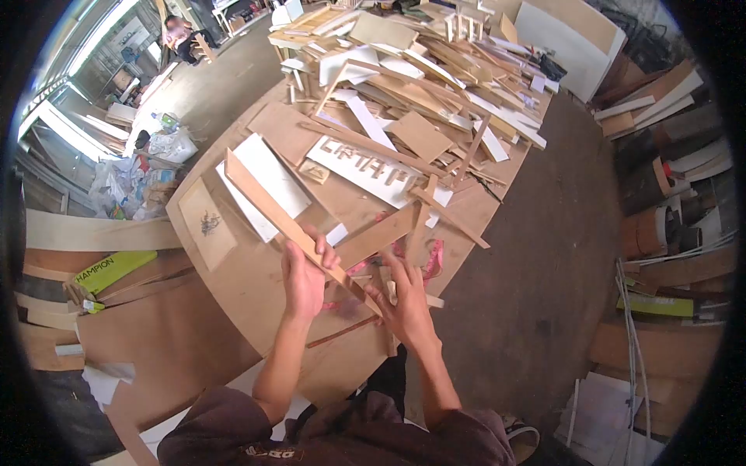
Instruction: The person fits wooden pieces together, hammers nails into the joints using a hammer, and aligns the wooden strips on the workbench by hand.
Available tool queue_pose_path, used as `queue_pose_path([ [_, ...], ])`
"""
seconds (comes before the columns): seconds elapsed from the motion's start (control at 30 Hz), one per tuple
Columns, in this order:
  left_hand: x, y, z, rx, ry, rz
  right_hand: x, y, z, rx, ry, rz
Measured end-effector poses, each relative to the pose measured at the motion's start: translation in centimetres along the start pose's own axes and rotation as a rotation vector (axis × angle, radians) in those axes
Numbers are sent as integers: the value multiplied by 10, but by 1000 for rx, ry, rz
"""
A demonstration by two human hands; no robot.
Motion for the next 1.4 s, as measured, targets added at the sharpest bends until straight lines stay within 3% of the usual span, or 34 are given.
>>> queue_pose_path([
  [0.07,6,-30,-30,71,106,203,1,52,-9,-63,-49,-1],
  [0.17,1,-70,-68,86,174,253,13,122,-25,-131,-52,-26],
  [0.23,-6,-98,-91,69,168,204,23,161,-35,-184,-79,145],
  [0.3,-17,-117,-113,-45,266,194,39,184,-41,-262,-53,100],
  [0.37,-29,-136,-133,-10,250,237,58,207,-51,-221,7,193],
  [0.53,-65,-164,-162,-65,245,433,73,260,-76,-472,-162,429],
  [0.67,-75,-175,-174,-44,314,684,78,252,-86,-331,-236,218],
  [0.73,-73,-175,-175,-13,356,663,82,237,-88,-127,-128,294],
  [0.87,-52,-185,-170,85,339,501,96,224,-100,-212,-115,334],
  [1.03,-26,-186,-164,166,495,645,93,220,-116,-117,-105,273],
  [1.1,-21,-184,-169,151,551,705,77,231,-121,-398,-254,113],
  [1.23,-27,-180,-164,117,512,731,68,208,-122,-299,-97,463],
  [1.37,-31,-183,-155,303,501,761,66,215,-129,-327,-209,280],
  [1.4,-34,-181,-153,212,474,739,65,221,-130,-327,-206,280],
])
Point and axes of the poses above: each hand's wrist, its own z-axis towards the middle knuckle, its own x-axis out of the palm, y = z × x, the point moved 7 cm from there along z, towards the middle knuckle, and after that the axes turned 1 degree about z, right-handed, at the moved point
